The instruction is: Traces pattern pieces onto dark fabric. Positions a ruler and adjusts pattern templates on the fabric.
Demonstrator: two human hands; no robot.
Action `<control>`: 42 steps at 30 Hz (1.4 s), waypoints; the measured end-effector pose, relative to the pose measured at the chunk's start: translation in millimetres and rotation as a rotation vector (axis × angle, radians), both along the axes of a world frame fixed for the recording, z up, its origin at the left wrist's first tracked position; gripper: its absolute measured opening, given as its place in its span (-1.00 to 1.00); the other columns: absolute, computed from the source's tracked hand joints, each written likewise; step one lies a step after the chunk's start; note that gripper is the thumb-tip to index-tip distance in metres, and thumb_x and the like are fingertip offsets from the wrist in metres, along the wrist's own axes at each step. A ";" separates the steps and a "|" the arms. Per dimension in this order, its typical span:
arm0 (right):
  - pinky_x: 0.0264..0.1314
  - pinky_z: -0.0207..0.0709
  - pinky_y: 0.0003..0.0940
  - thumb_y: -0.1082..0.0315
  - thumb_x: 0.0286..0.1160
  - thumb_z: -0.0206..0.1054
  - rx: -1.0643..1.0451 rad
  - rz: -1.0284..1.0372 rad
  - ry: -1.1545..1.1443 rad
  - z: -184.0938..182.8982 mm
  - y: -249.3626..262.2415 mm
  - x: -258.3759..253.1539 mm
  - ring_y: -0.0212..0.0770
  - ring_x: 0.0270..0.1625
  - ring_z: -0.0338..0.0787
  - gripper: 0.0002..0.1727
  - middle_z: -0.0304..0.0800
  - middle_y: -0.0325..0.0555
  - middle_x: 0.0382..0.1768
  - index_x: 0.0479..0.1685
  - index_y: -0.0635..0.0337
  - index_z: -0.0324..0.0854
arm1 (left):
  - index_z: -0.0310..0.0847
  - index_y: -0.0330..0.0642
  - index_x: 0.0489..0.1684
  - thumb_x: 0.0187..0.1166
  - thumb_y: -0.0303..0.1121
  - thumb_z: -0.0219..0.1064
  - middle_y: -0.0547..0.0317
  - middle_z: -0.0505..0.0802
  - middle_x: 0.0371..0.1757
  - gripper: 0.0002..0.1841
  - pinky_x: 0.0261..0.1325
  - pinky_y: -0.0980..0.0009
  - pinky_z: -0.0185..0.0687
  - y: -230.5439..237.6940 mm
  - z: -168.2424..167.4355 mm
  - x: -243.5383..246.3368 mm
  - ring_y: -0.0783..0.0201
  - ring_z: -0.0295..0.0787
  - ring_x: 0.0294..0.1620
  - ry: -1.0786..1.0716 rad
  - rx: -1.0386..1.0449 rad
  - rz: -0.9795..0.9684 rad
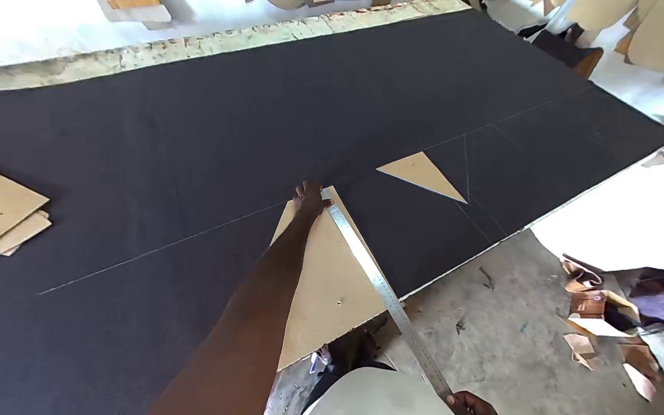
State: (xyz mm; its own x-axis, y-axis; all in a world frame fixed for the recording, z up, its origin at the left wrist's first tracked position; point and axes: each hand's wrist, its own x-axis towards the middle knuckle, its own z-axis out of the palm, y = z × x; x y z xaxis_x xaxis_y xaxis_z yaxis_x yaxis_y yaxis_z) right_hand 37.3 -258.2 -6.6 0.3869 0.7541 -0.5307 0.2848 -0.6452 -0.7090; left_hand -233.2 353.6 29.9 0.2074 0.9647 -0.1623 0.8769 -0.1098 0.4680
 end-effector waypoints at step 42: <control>-0.14 0.70 0.09 -0.17 0.54 0.34 0.069 0.154 -0.278 -3.6 147.9 81.5 -0.13 -0.31 0.81 -0.37 0.88 -0.11 -0.27 0.46 0.03 0.68 | 0.48 -0.22 0.60 0.57 -0.18 0.47 -0.13 0.75 0.33 -0.38 0.43 -0.13 0.54 -324.7 -13.8 -175.6 -0.05 0.66 0.35 -0.418 0.178 0.593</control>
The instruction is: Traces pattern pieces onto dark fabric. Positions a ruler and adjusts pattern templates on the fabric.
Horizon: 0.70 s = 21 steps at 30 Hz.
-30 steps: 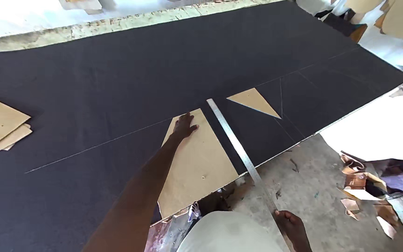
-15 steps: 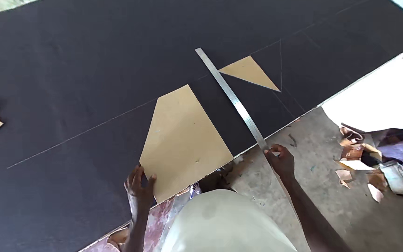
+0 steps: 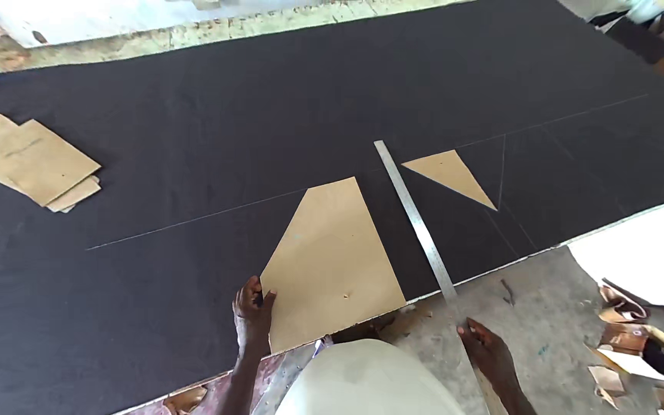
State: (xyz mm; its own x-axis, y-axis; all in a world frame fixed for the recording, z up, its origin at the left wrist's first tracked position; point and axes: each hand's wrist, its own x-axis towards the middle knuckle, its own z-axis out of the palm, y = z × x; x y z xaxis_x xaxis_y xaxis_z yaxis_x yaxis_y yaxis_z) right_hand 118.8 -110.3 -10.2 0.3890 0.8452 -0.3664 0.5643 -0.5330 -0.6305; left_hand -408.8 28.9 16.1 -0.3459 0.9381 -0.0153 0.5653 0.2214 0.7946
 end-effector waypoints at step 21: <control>-0.40 0.59 -0.05 -0.33 0.42 0.33 -0.108 -0.058 -0.017 10.5 -117.4 -33.8 -0.30 -0.51 0.67 -0.43 0.80 -0.33 -0.47 0.26 -0.25 0.81 | 0.68 -0.18 0.34 0.59 -0.21 0.46 0.12 0.85 -0.01 -0.59 -0.05 0.35 0.74 6.7 -26.7 -11.9 0.35 0.77 -0.13 -0.018 0.133 0.074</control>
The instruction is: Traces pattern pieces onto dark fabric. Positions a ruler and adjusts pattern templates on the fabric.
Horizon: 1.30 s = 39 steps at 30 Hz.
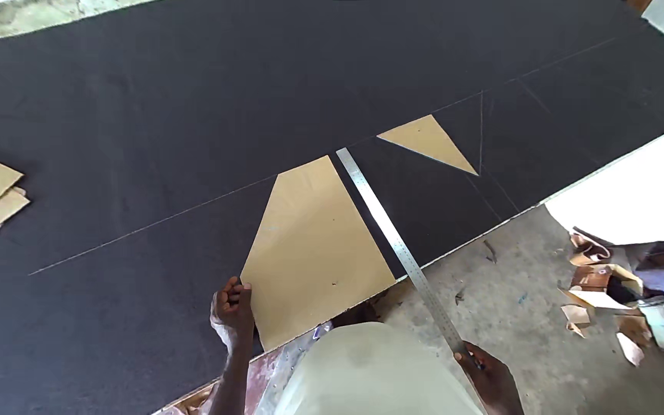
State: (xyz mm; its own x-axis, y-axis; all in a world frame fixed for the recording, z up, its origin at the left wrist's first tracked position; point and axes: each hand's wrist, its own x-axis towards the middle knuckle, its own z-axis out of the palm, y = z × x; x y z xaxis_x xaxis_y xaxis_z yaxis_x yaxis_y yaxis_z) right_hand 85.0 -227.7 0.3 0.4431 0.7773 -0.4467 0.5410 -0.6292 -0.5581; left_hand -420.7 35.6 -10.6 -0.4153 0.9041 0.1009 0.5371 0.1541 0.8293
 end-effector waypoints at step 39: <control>-0.25 0.65 -0.05 -0.28 0.54 0.30 -0.056 0.013 0.093 -6.2 11.0 5.7 -0.29 -0.43 0.72 -0.55 0.82 -0.35 -0.43 0.19 -0.31 0.84 | 0.61 -0.25 0.40 0.63 -0.21 0.43 0.09 0.82 0.02 -0.55 -0.01 0.46 0.67 -1.3 8.1 1.9 0.42 0.72 -0.11 -0.036 0.013 -0.046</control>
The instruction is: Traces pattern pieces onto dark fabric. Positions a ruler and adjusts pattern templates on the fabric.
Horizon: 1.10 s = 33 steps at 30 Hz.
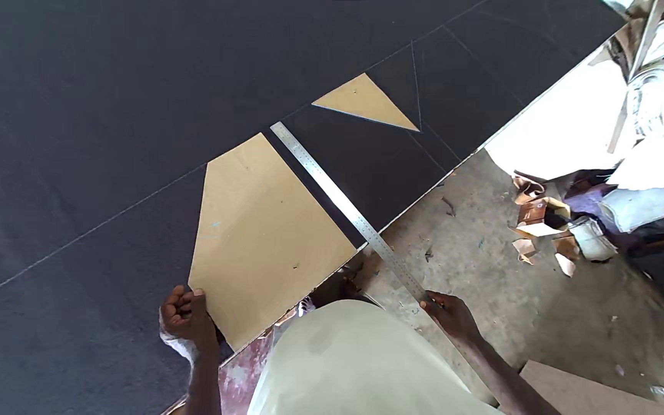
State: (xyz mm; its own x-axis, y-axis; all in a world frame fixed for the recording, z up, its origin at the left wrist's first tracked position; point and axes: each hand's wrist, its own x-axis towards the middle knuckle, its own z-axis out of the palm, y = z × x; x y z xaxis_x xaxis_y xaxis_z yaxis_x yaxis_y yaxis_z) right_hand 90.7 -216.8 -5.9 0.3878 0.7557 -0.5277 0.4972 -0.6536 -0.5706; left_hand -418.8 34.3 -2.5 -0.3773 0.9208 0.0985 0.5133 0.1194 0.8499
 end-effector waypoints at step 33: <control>-0.16 0.75 -0.03 0.10 0.46 0.55 0.622 0.554 -0.128 9.1 204.3 -58.8 -0.13 -0.20 0.79 -0.58 0.77 -0.04 -0.05 0.27 0.01 0.81 | 0.60 -0.14 0.48 0.62 -0.37 0.41 0.06 0.85 0.15 -0.57 0.12 0.15 0.73 -22.1 25.9 -18.7 0.21 0.80 0.02 -0.149 -0.249 -0.149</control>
